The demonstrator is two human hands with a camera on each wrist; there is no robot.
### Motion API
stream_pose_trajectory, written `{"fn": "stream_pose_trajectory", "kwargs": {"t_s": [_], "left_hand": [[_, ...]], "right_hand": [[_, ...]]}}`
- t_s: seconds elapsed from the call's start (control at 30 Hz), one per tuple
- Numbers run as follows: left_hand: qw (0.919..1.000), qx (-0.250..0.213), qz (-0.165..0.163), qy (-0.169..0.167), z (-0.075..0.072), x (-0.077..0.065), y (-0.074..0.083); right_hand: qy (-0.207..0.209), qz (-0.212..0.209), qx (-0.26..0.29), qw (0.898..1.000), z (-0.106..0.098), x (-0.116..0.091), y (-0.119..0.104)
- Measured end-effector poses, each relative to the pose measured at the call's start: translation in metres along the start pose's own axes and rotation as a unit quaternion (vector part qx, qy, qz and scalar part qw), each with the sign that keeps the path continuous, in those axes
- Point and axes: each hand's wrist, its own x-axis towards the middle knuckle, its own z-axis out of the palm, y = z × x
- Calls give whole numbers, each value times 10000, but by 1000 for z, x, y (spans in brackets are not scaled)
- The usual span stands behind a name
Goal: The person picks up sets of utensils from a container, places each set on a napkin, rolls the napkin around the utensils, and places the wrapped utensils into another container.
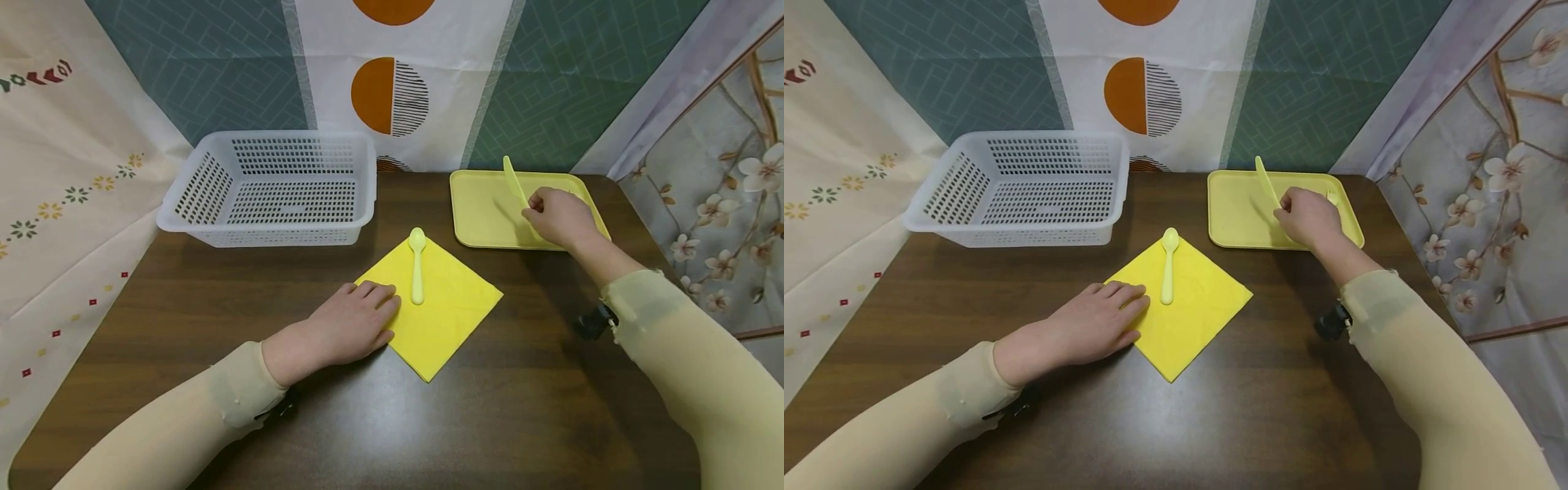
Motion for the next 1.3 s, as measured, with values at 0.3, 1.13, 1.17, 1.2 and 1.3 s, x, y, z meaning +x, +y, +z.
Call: {"fn": "stream_pose_trajectory", "kwargs": {"t_s": [0.3,1.13,1.17,1.2,1.3], "left_hand": [[10000,-21,-21,36,-1,-1,0],[10000,-36,-15,38,0,-1,0],[10000,-32,-11,50,0,-1,0],[10000,-30,-8,60,0,-2,0],[10000,-42,-6,51,0,-2,0]], "right_hand": [[-59,-210,286,9994,0,-7,-18],[-728,-628,701,9929,20,-35,-87],[-777,-641,682,9926,22,-37,-89],[-831,-666,668,9921,25,-38,-91],[-970,-752,663,9902,33,-42,-97]]}}
